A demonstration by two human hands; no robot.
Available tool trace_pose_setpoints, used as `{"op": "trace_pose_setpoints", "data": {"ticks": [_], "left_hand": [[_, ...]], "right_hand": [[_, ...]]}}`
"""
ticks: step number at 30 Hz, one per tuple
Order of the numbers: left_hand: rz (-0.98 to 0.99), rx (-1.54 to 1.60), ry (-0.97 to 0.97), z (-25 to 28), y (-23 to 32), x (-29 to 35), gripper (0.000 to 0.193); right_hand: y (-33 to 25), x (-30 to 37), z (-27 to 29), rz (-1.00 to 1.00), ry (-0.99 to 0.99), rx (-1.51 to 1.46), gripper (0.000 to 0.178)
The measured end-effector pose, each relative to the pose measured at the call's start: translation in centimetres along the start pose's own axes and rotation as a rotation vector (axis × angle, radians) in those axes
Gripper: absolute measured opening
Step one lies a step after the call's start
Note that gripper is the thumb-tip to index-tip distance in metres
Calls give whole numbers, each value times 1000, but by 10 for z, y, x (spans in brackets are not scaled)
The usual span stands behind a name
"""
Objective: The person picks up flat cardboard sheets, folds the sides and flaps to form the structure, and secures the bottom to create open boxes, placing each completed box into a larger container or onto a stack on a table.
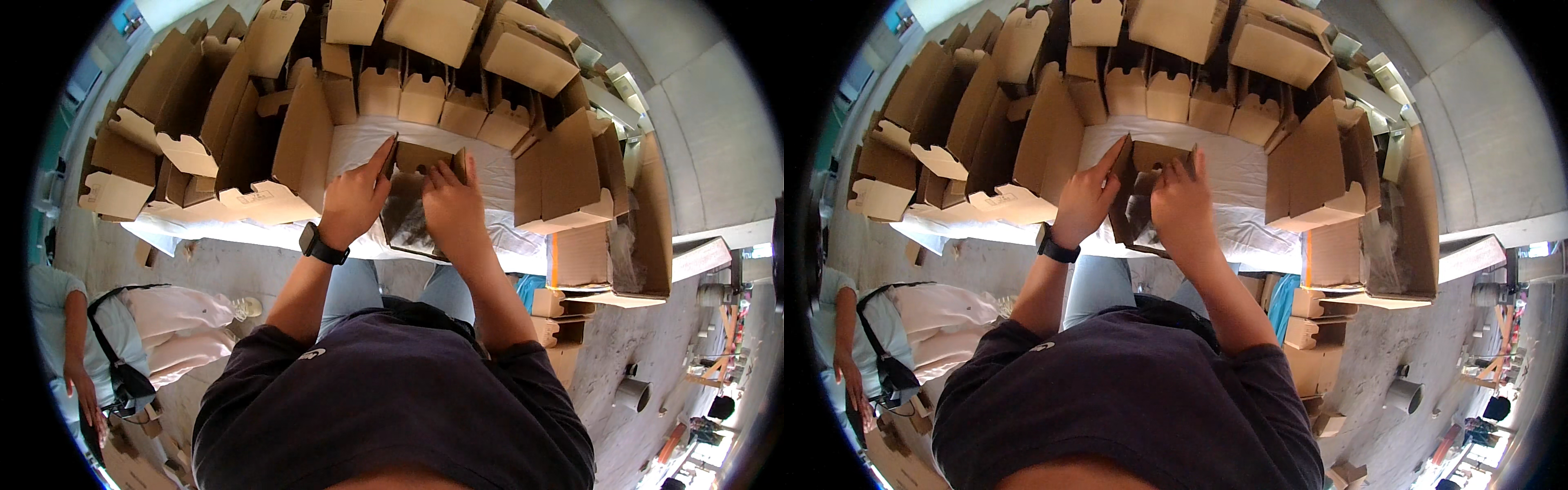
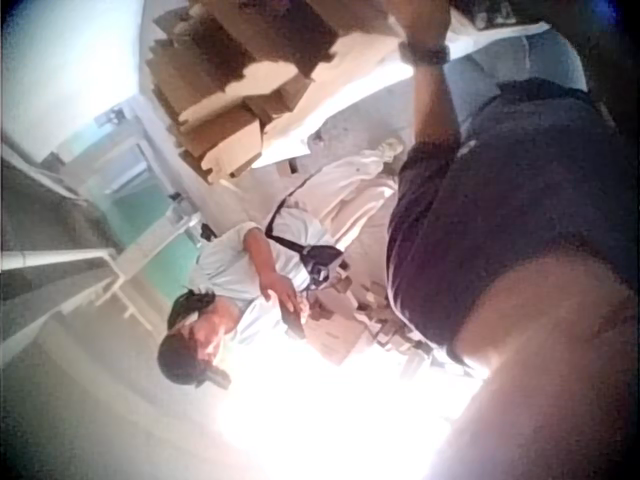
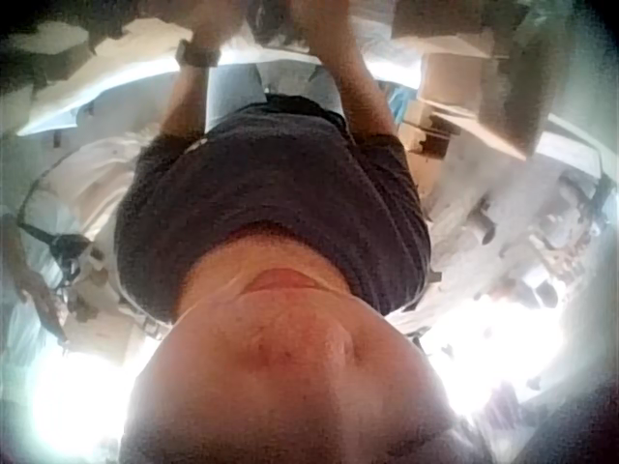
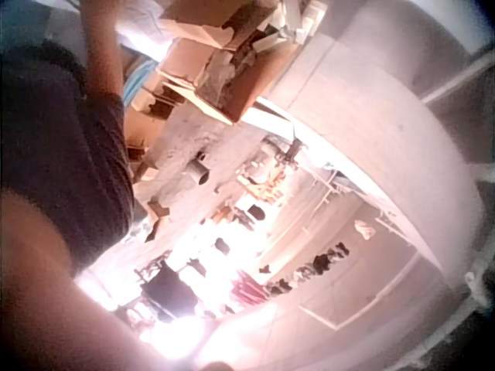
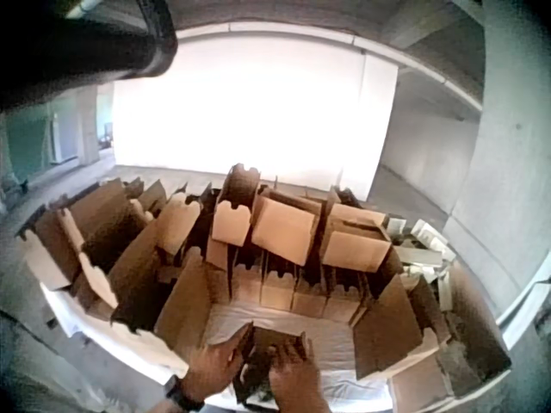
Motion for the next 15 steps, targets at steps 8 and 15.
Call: {"op": "trace_pose_setpoints", "data": {"ticks": [8,15], "left_hand": [[-164,107,7,-2,-2,1,63],[-220,249,-39,-8,-3,-4,65]], "right_hand": [[-4,3,-2,-49,-155,63,27],[4,1,-9,-24,-112,65,27]]}}
Point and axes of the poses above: each hand's wrist, its own x-axis away from the middle knuckle, its own z-axis out of the back of the hand, y = z × x, the point moved 3 cm from there along -x, towards the middle knuckle, and after that the axes turned 11 degrees about y, right-handed, at the moved point
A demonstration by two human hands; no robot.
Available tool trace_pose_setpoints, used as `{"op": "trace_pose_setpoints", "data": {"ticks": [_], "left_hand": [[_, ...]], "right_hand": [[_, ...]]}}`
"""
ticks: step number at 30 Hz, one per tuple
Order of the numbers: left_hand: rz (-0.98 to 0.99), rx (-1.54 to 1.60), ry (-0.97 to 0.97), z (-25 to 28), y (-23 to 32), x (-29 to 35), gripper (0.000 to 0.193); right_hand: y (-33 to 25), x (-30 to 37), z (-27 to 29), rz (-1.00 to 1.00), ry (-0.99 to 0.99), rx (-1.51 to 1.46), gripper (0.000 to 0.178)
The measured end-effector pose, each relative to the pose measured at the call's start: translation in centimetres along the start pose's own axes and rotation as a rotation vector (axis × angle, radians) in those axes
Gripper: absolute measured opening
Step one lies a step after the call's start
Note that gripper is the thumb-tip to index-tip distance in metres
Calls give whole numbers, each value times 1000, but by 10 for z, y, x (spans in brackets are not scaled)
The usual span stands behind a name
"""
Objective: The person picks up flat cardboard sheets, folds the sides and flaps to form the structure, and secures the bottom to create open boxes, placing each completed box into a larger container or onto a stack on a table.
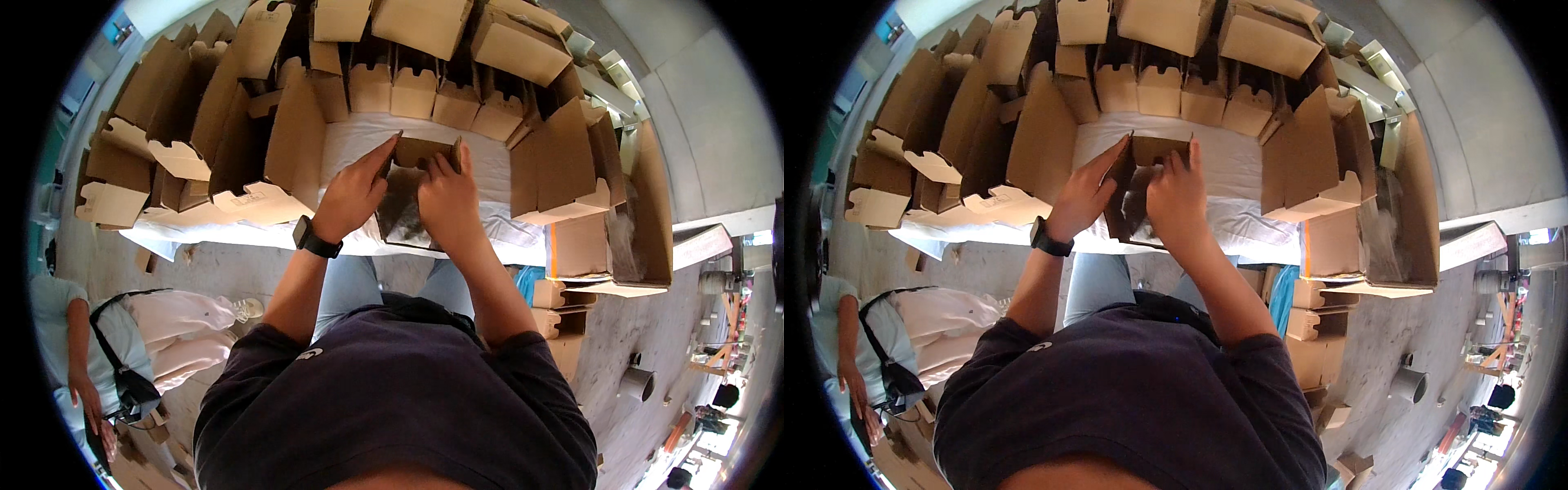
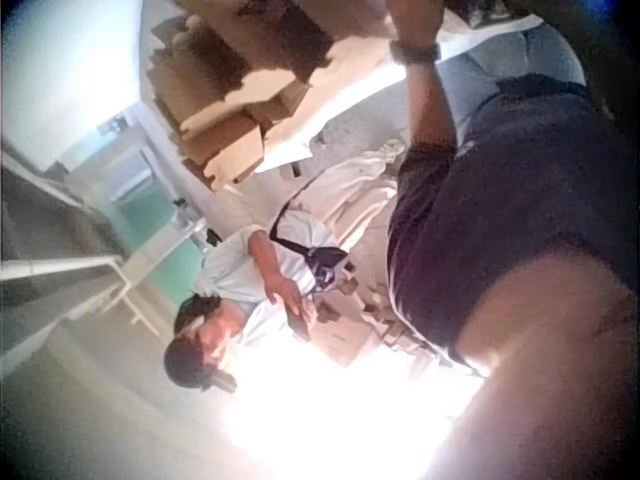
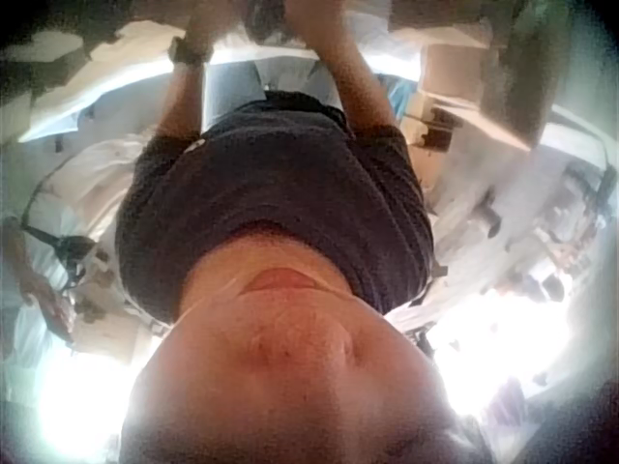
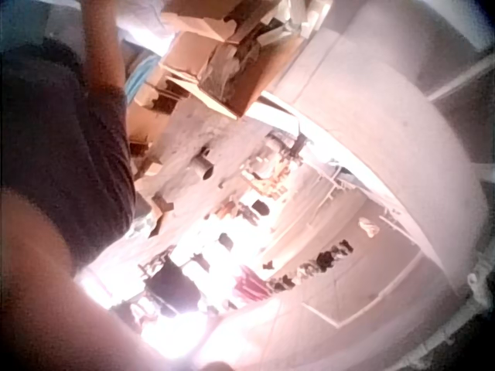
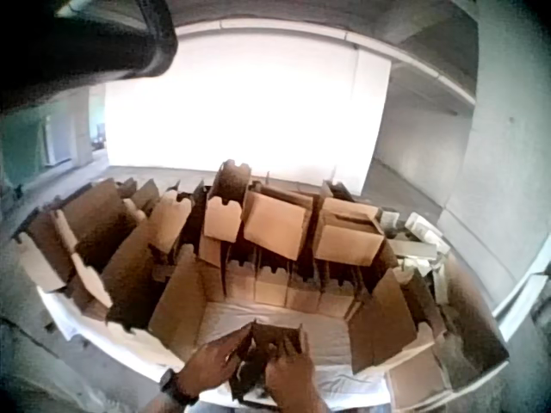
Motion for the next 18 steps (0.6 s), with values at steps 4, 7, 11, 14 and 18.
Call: {"op": "trace_pose_setpoints", "data": {"ticks": [4,7,11,14,18], "left_hand": [[88,32,24,-3,-5,0,64],[104,50,27,-5,-3,-1,64],[47,80,47,-12,-10,5,66],[42,69,56,-13,-10,7,67],[83,80,32,-10,-4,5,68]], "right_hand": [[9,-3,9,-30,-51,-128,26],[14,-1,10,-75,-1,-210,29],[8,5,6,-4,-52,-106,32],[9,4,8,-32,-47,-146,30],[12,4,21,-131,74,-495,24]]}}
Point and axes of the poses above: each hand's wrist, its own x-axis away from the middle knuckle, its own z-axis out of the back of the hand, y = z × x, the point moved 3 cm from there along -x, towards the middle knuckle, and after that the axes turned 11 degrees about y, right-handed, at the moved point
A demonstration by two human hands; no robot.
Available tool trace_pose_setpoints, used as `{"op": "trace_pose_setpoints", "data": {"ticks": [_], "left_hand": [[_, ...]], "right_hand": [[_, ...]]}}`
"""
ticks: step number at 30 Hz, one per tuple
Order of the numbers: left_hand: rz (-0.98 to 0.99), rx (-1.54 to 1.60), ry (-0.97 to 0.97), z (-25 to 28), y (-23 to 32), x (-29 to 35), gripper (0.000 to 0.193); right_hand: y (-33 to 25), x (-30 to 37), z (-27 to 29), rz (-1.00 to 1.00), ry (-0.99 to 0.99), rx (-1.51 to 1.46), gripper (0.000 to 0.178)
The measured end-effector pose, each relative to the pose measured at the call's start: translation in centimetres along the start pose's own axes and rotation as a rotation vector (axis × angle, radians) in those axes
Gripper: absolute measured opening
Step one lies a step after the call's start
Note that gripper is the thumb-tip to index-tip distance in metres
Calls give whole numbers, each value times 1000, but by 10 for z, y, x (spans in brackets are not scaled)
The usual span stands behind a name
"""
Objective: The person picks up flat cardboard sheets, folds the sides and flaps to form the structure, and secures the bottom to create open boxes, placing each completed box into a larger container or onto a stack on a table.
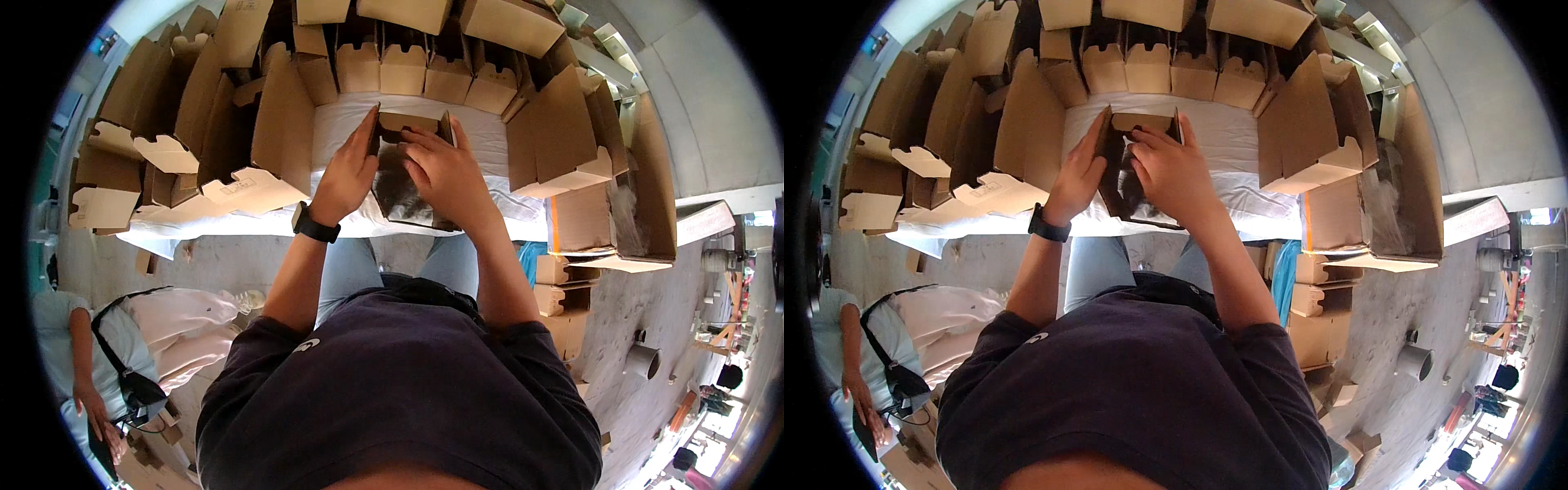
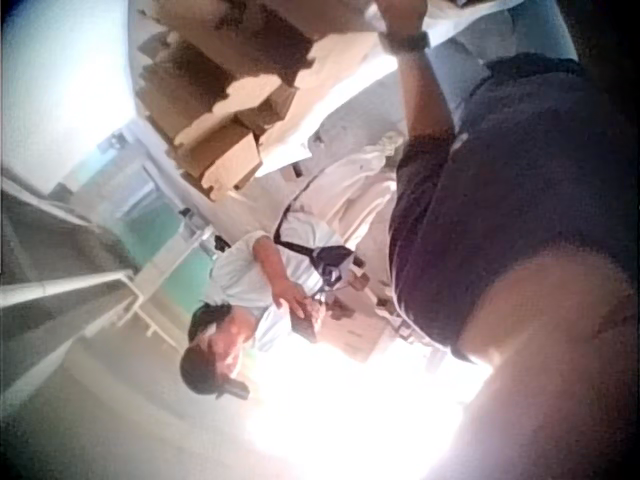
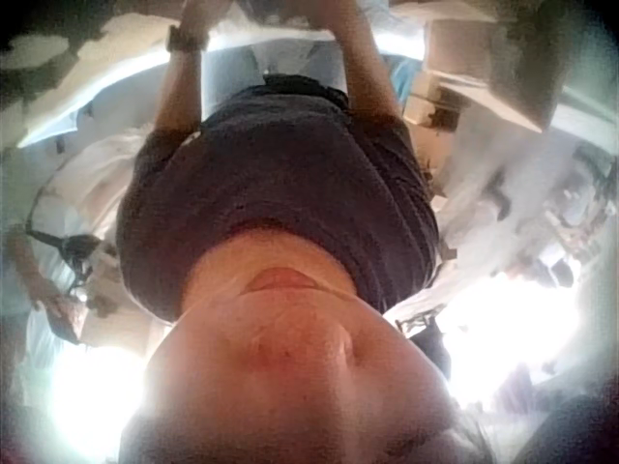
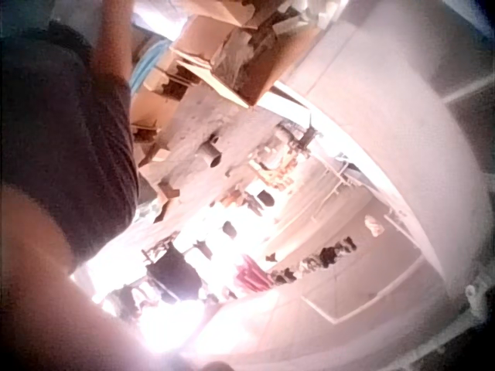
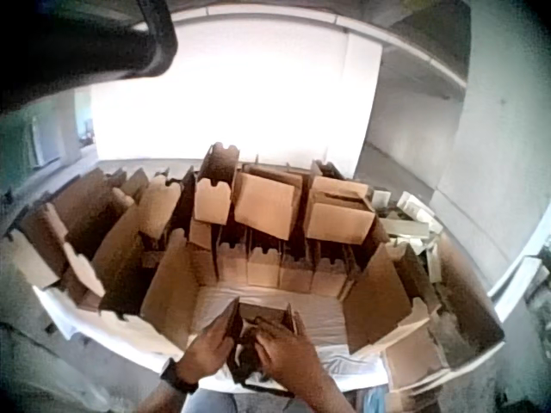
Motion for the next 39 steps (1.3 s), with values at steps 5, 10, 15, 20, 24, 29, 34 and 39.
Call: {"op": "trace_pose_setpoints", "data": {"ticks": [5,10,15,20,24,29,34,39], "left_hand": [[-34,17,30,-3,-6,3,69],[-64,-144,86,3,2,4,71],[-260,-547,-7,2,22,-8,66],[-181,-438,67,1,17,-7,51],[-163,-435,46,-1,16,-7,46],[-151,-438,66,0,21,-10,29],[-80,-393,-25,-2,23,-10,32],[-14,-340,-75,-6,24,-11,31]], "right_hand": [[-1,4,16,-66,241,-226,24],[14,29,29,-350,488,-387,28],[26,65,18,-595,474,-599,26],[29,87,3,-749,353,-901,34],[27,92,-8,-719,283,-985,40],[27,87,-7,-641,231,-982,48],[26,84,-8,-655,200,-1011,57],[23,81,-12,-700,189,-967,64]]}}
Point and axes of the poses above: each hand's wrist, its own x-axis away from the middle knuckle, its own z-axis out of the back of the hand, y = z × x, the point moved 3 cm from there along -x, towards the middle knuckle, and after that the axes turned 11 degrees about y, right-handed, at the moved point
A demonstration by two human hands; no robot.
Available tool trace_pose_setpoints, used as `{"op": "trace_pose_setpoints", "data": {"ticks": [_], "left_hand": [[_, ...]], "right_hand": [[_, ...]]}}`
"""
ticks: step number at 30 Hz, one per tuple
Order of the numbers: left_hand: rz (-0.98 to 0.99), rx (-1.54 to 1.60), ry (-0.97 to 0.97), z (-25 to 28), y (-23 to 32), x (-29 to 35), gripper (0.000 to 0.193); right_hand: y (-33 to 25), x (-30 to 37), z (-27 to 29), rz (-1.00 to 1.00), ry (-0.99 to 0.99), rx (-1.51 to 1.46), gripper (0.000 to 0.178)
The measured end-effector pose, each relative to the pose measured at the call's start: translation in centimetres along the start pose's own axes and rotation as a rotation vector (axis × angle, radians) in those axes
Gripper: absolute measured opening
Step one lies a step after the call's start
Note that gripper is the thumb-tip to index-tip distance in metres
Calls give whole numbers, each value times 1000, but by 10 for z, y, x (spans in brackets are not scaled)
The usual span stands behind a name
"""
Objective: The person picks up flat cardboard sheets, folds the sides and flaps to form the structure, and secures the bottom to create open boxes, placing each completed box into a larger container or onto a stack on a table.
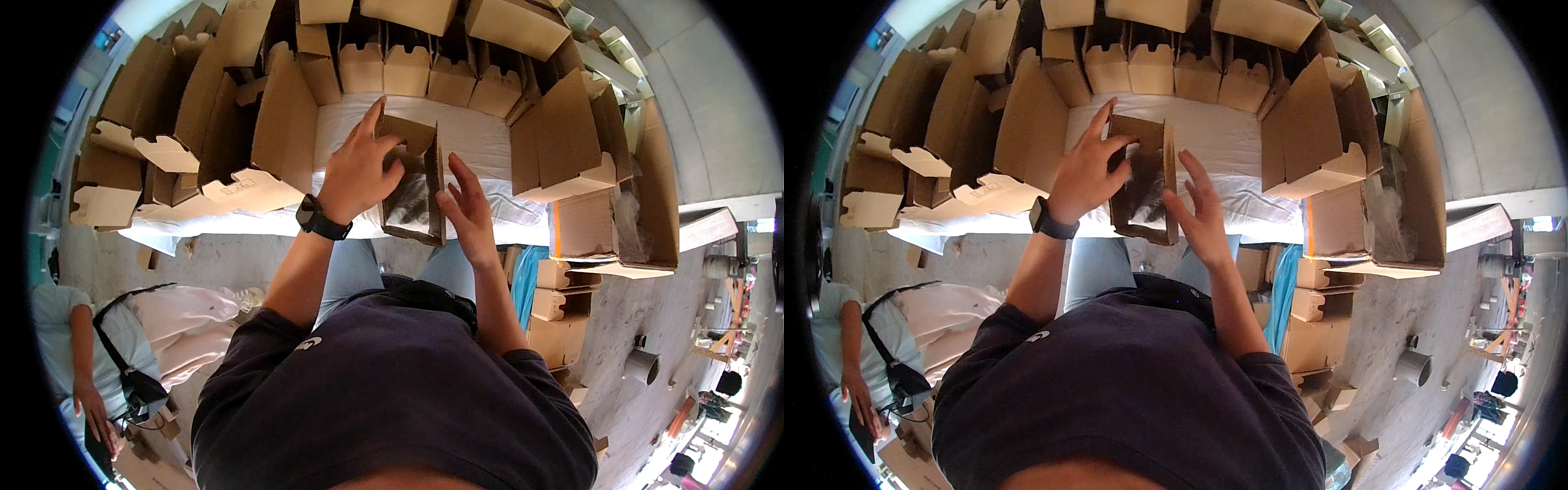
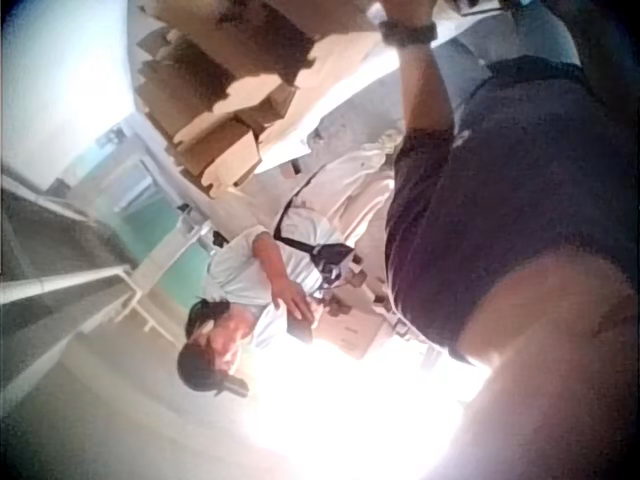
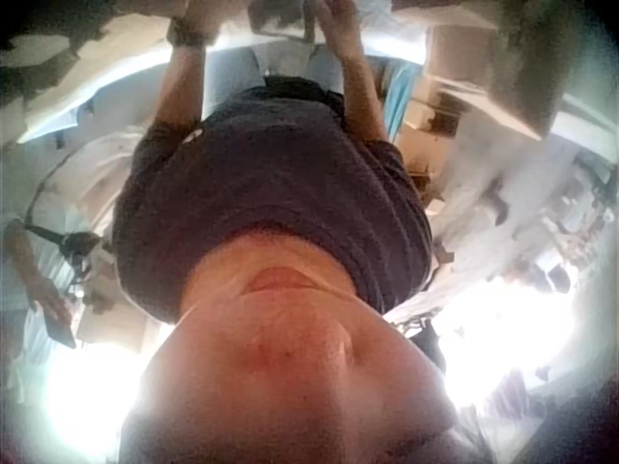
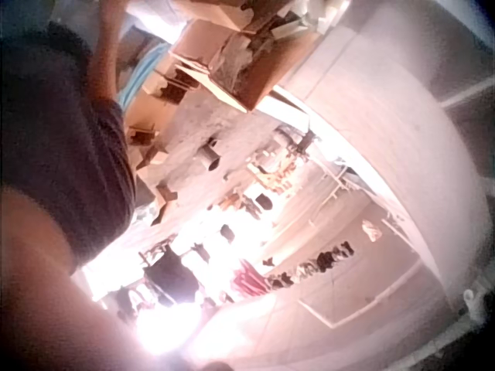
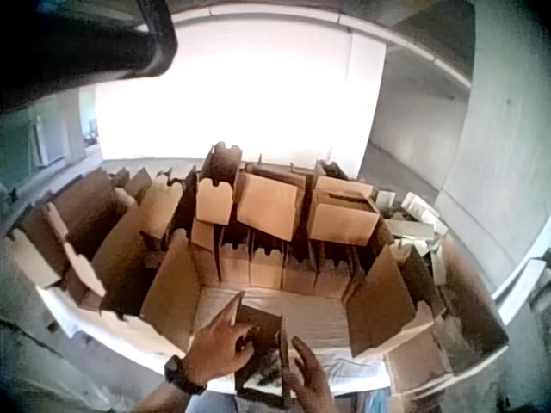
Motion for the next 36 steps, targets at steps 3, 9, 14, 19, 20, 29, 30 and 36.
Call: {"op": "trace_pose_setpoints", "data": {"ticks": [3,9,14,19,20,29,30,36], "left_hand": [[-39,3,24,-1,3,1,29],[-24,75,-15,-4,1,2,48],[-71,281,-3,-8,-1,4,72],[-41,490,53,-4,-8,5,77],[-36,502,54,-3,-10,5,76],[104,729,-11,-14,-7,15,62],[90,718,-20,-17,-9,17,59],[43,696,-29,-22,-8,21,45]], "right_hand": [[3,-1,-8,-34,29,120,73],[11,-4,-20,-99,76,169,88],[19,-14,-23,53,127,276,86],[10,-21,-19,117,156,357,81],[6,-22,-17,137,165,364,81],[3,-34,-10,120,245,319,81],[7,-35,-9,84,239,329,82],[14,-32,-5,180,215,370,58]]}}
Point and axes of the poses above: each hand's wrist, its own x-axis away from the middle knuckle, its own z-axis out of the back of the hand, y = z × x, the point moved 3 cm from there along -x, towards the middle knuckle, and after that the axes turned 11 degrees about y, right-handed, at the moved point
